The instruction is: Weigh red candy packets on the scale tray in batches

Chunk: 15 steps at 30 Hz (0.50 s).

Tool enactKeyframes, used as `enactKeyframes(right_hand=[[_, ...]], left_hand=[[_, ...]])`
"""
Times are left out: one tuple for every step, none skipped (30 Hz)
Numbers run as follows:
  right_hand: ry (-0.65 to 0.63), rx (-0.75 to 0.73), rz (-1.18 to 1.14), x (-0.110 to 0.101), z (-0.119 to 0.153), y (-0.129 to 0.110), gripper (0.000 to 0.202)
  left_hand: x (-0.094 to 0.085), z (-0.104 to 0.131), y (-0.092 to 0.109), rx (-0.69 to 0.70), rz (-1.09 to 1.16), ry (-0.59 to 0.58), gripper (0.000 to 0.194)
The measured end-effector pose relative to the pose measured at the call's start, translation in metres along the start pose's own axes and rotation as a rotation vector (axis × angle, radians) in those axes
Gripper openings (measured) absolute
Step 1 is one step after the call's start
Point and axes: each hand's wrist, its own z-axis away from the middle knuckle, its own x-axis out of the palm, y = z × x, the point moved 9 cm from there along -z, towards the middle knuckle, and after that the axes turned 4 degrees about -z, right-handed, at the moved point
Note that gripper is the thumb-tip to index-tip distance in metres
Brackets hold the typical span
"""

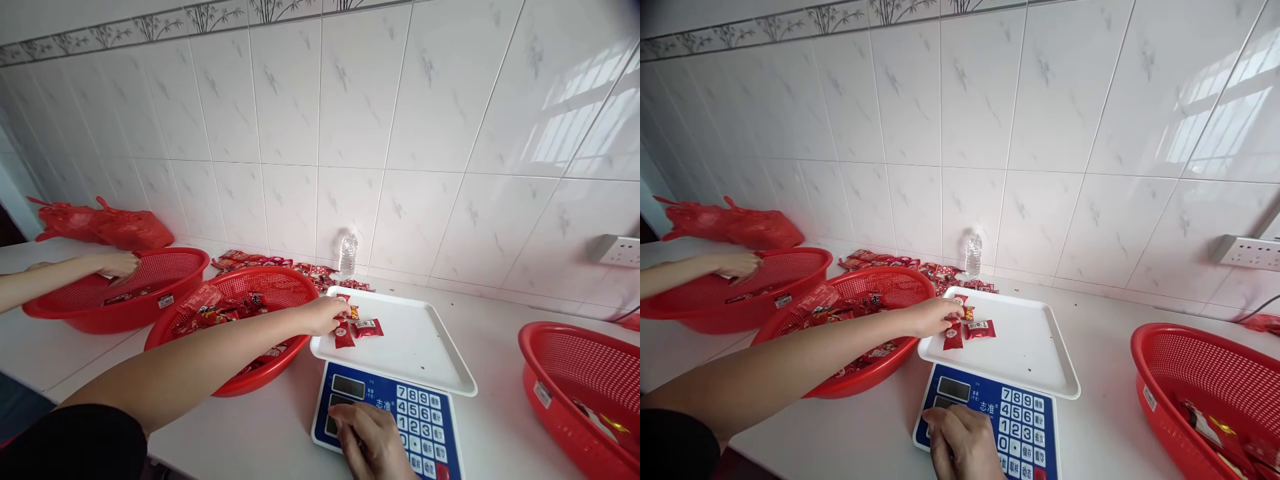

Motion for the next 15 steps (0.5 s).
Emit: enactKeyframes(right_hand=[[0.002,0.005,0.001,0.0,0.0,0.0,0.022],[0.001,0.007,0.004,0.0,0.0,0.0,0.022],[-0.007,0.002,0.006,0.0,0.0,0.0,0.023],[-0.015,-0.007,0.006,0.001,0.0,-0.001,0.023],[-0.02,-0.015,0.005,0.001,0.0,-0.001,0.023],[-0.02,-0.019,0.003,0.001,-0.001,-0.001,0.023],[-0.014,-0.02,0.002,0.001,-0.001,0.0,0.023],[-0.009,-0.023,-0.001,0.0,-0.001,0.0,0.023],[-0.003,-0.026,-0.003,0.0,0.0,0.0,0.023],[0.005,-0.026,-0.003,0.0,0.0,0.001,0.023],[0.012,-0.027,-0.001,0.0,0.0,0.001,0.022],[0.02,-0.026,0.004,0.0,0.0,0.001,0.022],[0.031,-0.021,0.008,0.0,0.0,0.002,0.021],[0.045,-0.016,0.012,0.0,0.0,0.003,0.02],[0.06,-0.012,0.013,-0.001,-0.001,0.004,0.019]], left_hand=[[-0.002,-0.001,0.0,0.001,0.003,0.016,0.033],[-0.003,-0.002,0.0,0.001,0.01,0.038,0.032],[-0.005,-0.004,0.0,0.001,0.019,0.066,0.03],[-0.008,-0.006,0.0,-0.002,0.03,0.099,0.028],[-0.01,-0.009,0.0,-0.009,0.042,0.133,0.026],[-0.012,-0.013,0.0,-0.015,0.053,0.167,0.025],[-0.015,-0.017,0.001,-0.021,0.062,0.201,0.024],[-0.017,-0.021,0.002,-0.025,0.069,0.232,0.024],[-0.018,-0.026,0.004,-0.026,0.074,0.255,0.025],[-0.018,-0.032,0.007,-0.029,0.079,0.272,0.025],[-0.018,-0.037,0.009,-0.03,0.081,0.284,0.026],[-0.018,-0.043,0.012,-0.031,0.073,0.291,0.026],[-0.017,-0.049,0.014,-0.037,0.054,0.292,0.027],[-0.015,-0.056,0.016,-0.045,0.027,0.291,0.027],[-0.013,-0.062,0.017,-0.055,-0.004,0.289,0.027]])
